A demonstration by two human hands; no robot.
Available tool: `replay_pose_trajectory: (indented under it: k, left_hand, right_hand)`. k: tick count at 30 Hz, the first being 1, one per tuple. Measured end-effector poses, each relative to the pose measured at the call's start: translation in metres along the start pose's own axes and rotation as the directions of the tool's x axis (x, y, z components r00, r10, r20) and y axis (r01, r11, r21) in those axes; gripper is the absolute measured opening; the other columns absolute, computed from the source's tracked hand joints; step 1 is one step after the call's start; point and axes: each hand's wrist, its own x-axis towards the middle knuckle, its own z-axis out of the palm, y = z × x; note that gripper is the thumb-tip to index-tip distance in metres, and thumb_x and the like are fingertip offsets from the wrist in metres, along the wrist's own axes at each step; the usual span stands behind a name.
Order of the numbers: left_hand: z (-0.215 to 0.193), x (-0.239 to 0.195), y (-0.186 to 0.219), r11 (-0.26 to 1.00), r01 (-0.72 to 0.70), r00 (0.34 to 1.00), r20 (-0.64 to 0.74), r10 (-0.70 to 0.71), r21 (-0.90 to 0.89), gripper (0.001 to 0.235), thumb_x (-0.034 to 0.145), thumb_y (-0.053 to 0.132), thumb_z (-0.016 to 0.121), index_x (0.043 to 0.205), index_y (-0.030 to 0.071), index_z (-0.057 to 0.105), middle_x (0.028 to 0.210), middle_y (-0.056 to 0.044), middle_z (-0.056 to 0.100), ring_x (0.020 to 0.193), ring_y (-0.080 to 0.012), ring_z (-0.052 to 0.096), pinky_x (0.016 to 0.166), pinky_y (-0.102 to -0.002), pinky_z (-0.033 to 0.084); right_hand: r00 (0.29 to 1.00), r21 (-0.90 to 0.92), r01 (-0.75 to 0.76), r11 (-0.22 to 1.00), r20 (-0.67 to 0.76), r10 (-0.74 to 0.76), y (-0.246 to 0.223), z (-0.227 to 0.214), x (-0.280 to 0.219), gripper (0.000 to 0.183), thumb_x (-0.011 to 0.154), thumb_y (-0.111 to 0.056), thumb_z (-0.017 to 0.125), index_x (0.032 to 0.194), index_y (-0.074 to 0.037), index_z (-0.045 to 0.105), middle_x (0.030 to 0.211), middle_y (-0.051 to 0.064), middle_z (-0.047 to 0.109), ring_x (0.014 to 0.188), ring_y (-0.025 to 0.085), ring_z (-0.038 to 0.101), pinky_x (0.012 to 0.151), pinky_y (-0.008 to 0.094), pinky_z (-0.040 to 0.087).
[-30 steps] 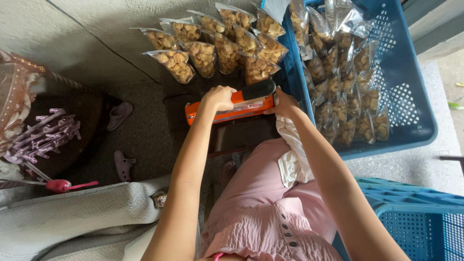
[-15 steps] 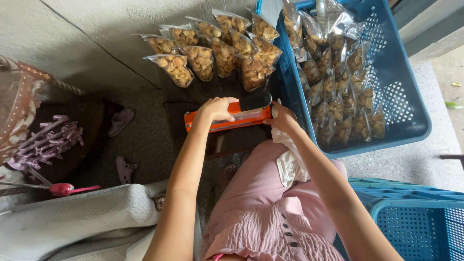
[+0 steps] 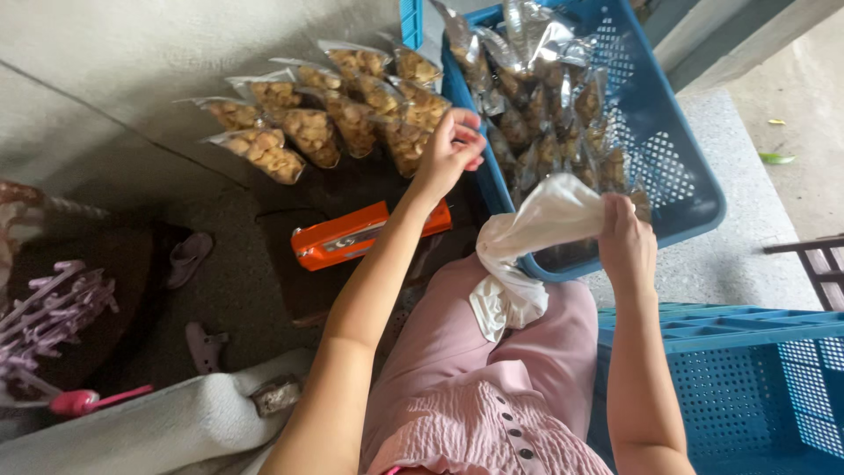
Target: The person sits on the floor and repeatedly places snack items into clear plastic bags, wipes the bags with a white cloth, and stacks the finished packages in a blue basket. A stapler is visible on the table but not used during the clip.
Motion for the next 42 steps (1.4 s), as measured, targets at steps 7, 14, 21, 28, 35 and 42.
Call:
replay_pose_trajectory:
  k: [7, 14, 21, 28, 35, 42]
  left_hand:
    - [0.057, 0.137, -0.077, 0.756, 0.426, 0.884, 0.052, -0.464, -0.497, 0.048, 0.090, 0.010, 0.063, 0.136, 0.005, 0.052, 0.123, -0.016, 0.061, 0.083, -0.0253, 0.072, 0.074, -0.043, 0.064]
    - [0.077, 0.246, -0.112, 0.933, 0.266, 0.942, -0.138, -0.305, -0.244, 0.073, 0.088, -0.001, 0.057, 0.154, 0.003, 0.026, 0.137, -0.024, 0.053, 0.073, -0.0320, 0.077, 0.064, -0.039, 0.065]
    - [0.091, 0.270, -0.086, 0.931, 0.358, 0.871, -0.334, -0.361, -0.074, 0.083, 0.083, -0.002, 0.057, 0.154, 0.005, 0.016, 0.145, -0.027, 0.040, 0.061, -0.0297, 0.076, 0.052, -0.035, 0.062]
    - [0.082, 0.274, -0.079, 0.914, 0.405, 0.837, -0.403, -0.370, 0.002, 0.060, 0.090, 0.009, 0.065, 0.140, -0.005, 0.036, 0.097, -0.023, 0.072, 0.053, -0.0213, 0.072, 0.042, -0.028, 0.060]
    - [0.105, 0.221, -0.060, 0.962, 0.217, 0.961, -0.139, -0.240, -0.164, 0.023, 0.090, 0.024, 0.078, 0.078, 0.007, 0.071, 0.066, -0.003, 0.070, 0.050, -0.0086, 0.064, 0.044, -0.022, 0.053]
    - [0.107, 0.041, 0.057, 0.937, -0.109, 0.991, 0.042, 0.130, -0.333, 0.027, 0.093, 0.026, 0.075, 0.073, 0.013, 0.063, 0.057, 0.006, 0.053, 0.046, -0.0031, 0.043, 0.043, -0.021, 0.034]
  right_hand:
    - [0.996, 0.678, 0.048, 0.733, -0.086, 0.014, 0.051, 0.020, -0.016, 0.030, 0.098, -0.007, 0.072, 0.128, -0.007, 0.068, 0.117, 0.013, 0.070, 0.090, 0.018, 0.069, 0.077, 0.034, 0.052]
    - [0.939, 0.747, -0.313, -0.587, 0.336, -0.073, 0.065, 0.052, -0.029, 0.022, 0.110, -0.013, 0.061, 0.132, -0.016, 0.059, 0.126, 0.006, 0.069, 0.118, 0.026, 0.067, 0.097, 0.046, 0.057]
    - [0.936, 0.613, -0.284, -0.737, 0.343, -0.076, 0.060, 0.053, -0.019, 0.067, 0.092, 0.001, 0.049, 0.157, -0.014, 0.043, 0.148, 0.014, 0.059, 0.131, 0.032, 0.060, 0.104, 0.051, 0.052]
    - [0.957, 0.719, -0.268, -0.642, 0.122, -0.262, 0.074, 0.071, -0.019, 0.079, 0.096, 0.017, 0.046, 0.171, -0.007, 0.032, 0.154, 0.022, 0.056, 0.112, 0.029, 0.069, 0.093, 0.039, 0.060]
    - [0.970, 0.850, -0.163, -0.501, 0.231, 0.074, 0.078, 0.093, -0.020, 0.037, 0.103, -0.003, 0.062, 0.139, -0.001, 0.053, 0.130, 0.017, 0.065, 0.114, 0.025, 0.070, 0.102, 0.041, 0.059]
    - [0.977, 0.811, -0.154, -0.565, 0.211, 0.037, 0.063, 0.087, -0.014, 0.026, 0.103, -0.020, 0.066, 0.121, -0.002, 0.061, 0.116, 0.015, 0.071, 0.103, 0.027, 0.070, 0.088, 0.040, 0.058]
